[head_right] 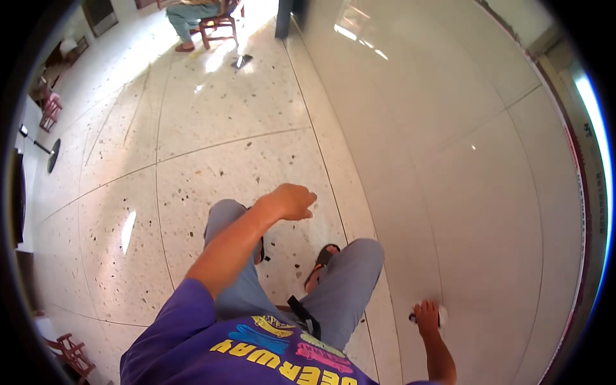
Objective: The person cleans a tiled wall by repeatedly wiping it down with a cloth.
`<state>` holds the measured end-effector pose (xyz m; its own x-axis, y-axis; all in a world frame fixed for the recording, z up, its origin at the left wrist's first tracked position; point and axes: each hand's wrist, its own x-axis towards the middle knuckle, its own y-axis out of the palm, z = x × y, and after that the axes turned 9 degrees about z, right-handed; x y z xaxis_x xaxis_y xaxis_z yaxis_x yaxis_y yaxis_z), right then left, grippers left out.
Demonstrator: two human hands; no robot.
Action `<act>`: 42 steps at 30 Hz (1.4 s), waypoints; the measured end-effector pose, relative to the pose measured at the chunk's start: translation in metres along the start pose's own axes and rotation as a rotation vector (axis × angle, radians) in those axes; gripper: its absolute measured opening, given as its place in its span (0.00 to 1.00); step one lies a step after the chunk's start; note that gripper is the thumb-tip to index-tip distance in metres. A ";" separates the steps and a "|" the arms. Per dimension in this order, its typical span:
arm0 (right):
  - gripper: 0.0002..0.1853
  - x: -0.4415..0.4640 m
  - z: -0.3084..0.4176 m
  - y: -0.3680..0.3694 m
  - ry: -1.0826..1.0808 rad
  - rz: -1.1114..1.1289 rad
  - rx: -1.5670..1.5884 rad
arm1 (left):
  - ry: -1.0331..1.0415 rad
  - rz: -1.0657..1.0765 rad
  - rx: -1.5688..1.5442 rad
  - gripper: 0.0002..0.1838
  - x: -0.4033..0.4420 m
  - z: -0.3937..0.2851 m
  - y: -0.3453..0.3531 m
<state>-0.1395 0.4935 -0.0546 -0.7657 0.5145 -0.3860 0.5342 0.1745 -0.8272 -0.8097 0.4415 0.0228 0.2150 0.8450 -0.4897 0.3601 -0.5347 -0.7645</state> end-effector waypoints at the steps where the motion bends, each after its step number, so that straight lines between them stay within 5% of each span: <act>1: 0.15 -0.020 0.002 0.001 0.056 0.003 0.010 | -0.009 -0.008 -0.002 0.21 -0.003 0.003 0.002; 10: 0.37 -0.128 0.025 -0.070 0.777 0.100 0.202 | 0.074 -0.102 0.068 0.22 0.005 0.021 0.017; 13: 0.36 -0.158 0.043 -0.090 1.192 0.062 0.370 | 0.098 -0.140 0.039 0.20 -0.001 0.017 0.015; 17: 0.26 -0.203 0.063 -0.100 1.483 -0.261 0.904 | 0.042 -0.061 0.027 0.21 -0.006 0.008 0.007; 19: 0.23 -0.223 0.080 -0.082 1.533 -0.579 1.466 | 0.000 -0.024 -0.002 0.23 -0.012 -0.002 0.002; 24: 0.21 -0.235 0.117 -0.055 1.314 -1.233 2.387 | 0.007 -0.009 -0.059 0.25 -0.020 -0.015 -0.002; 28: 0.22 -0.208 0.130 -0.073 1.015 -1.370 2.745 | 0.000 -0.022 -0.068 0.25 -0.022 -0.015 0.000; 37: 0.21 -0.078 0.102 -0.136 0.662 -1.297 3.021 | 0.094 -0.181 -0.094 0.21 -0.024 -0.007 0.001; 41: 0.26 0.023 0.098 -0.211 0.128 -1.136 3.013 | 0.299 -0.340 -0.386 0.19 -0.014 -0.024 0.003; 42: 0.27 0.048 0.099 -0.217 0.004 -1.043 3.074 | 0.306 -0.243 -0.575 0.20 -0.022 -0.042 -0.006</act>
<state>-0.3274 0.3969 0.0660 -0.3715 0.9242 -0.0883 -0.4715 -0.1059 0.8755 -0.7789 0.4265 0.0558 0.2833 0.9505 -0.1279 0.8363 -0.3101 -0.4522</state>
